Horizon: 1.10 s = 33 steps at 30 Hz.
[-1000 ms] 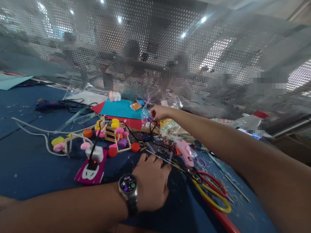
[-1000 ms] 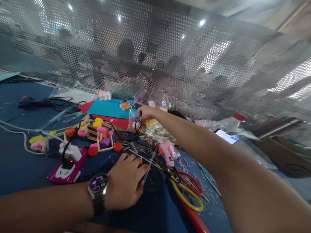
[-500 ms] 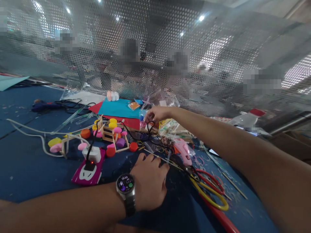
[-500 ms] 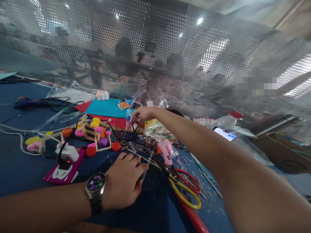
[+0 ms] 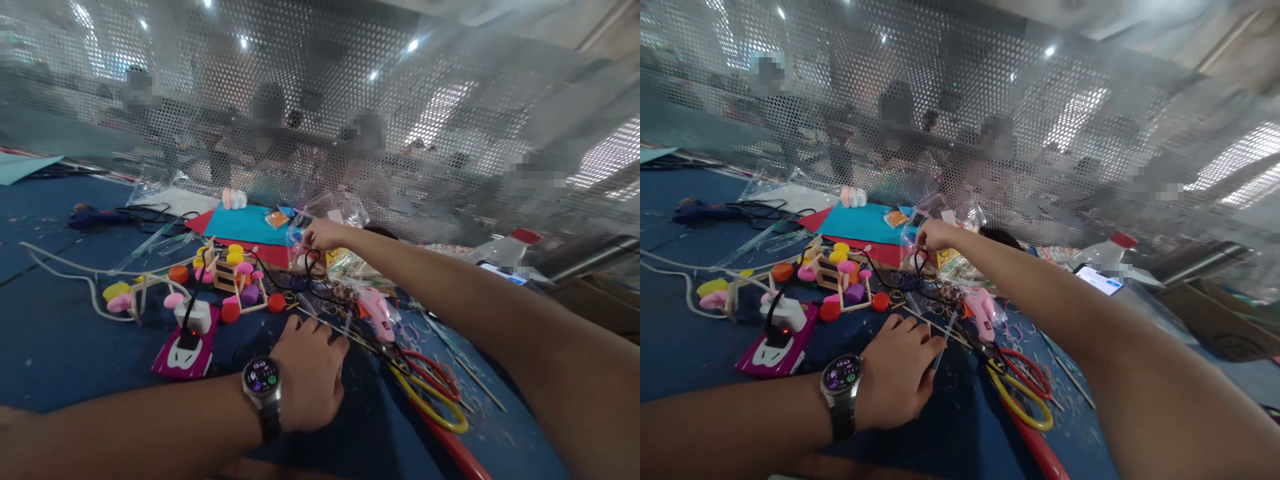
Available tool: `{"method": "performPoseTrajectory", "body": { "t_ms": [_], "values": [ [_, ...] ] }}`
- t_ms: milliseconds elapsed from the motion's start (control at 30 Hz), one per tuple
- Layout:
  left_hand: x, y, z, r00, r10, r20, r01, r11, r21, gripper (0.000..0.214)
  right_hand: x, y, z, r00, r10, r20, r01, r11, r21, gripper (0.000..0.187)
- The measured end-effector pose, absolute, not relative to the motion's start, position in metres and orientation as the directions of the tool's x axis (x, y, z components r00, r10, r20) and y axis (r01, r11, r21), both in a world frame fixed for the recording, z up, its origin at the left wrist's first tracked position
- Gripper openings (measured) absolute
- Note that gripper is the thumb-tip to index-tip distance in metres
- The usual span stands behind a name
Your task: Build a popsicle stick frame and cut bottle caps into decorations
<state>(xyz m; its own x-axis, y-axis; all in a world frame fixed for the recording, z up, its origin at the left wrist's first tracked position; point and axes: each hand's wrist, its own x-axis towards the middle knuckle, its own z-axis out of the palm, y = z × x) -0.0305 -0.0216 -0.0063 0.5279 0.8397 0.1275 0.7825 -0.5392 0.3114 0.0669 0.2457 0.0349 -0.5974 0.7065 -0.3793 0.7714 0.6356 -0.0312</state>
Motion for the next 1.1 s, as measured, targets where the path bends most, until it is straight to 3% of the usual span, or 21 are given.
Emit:
{"method": "performPoseTrajectory", "body": {
  "t_ms": [200,400,533,700,767,1100],
  "values": [
    [-0.030,-0.022,-0.005,0.529,0.840,0.117,0.788,-0.538,0.299,0.029,0.065,0.246,0.036,-0.572,0.728,-0.378,0.798,0.600,-0.052,0.036],
    [-0.031,-0.023,-0.008,0.535,0.832,0.150,0.779,-0.554,0.293,0.029,0.068,0.245,0.038,-0.536,0.801,-0.266,0.844,0.520,-0.136,0.036],
    [-0.031,-0.023,-0.013,0.534,0.824,0.186,0.771,-0.566,0.292,0.028,0.070,0.239,0.038,-0.510,0.854,-0.103,0.844,0.473,-0.254,0.035],
    [-0.031,-0.023,-0.014,0.534,0.827,0.176,0.771,-0.562,0.299,0.029,0.068,0.232,0.042,-0.420,0.870,0.257,0.772,0.492,-0.402,0.018],
    [-0.031,-0.022,-0.013,0.533,0.827,0.178,0.771,-0.561,0.301,0.029,0.067,0.231,0.047,-0.368,0.852,0.371,0.732,0.512,-0.450,0.026],
    [-0.030,-0.022,-0.010,0.525,0.836,0.157,0.772,-0.546,0.325,0.039,0.105,0.177,0.069,-0.295,0.772,0.563,0.506,0.626,-0.594,0.025]
  ]
}}
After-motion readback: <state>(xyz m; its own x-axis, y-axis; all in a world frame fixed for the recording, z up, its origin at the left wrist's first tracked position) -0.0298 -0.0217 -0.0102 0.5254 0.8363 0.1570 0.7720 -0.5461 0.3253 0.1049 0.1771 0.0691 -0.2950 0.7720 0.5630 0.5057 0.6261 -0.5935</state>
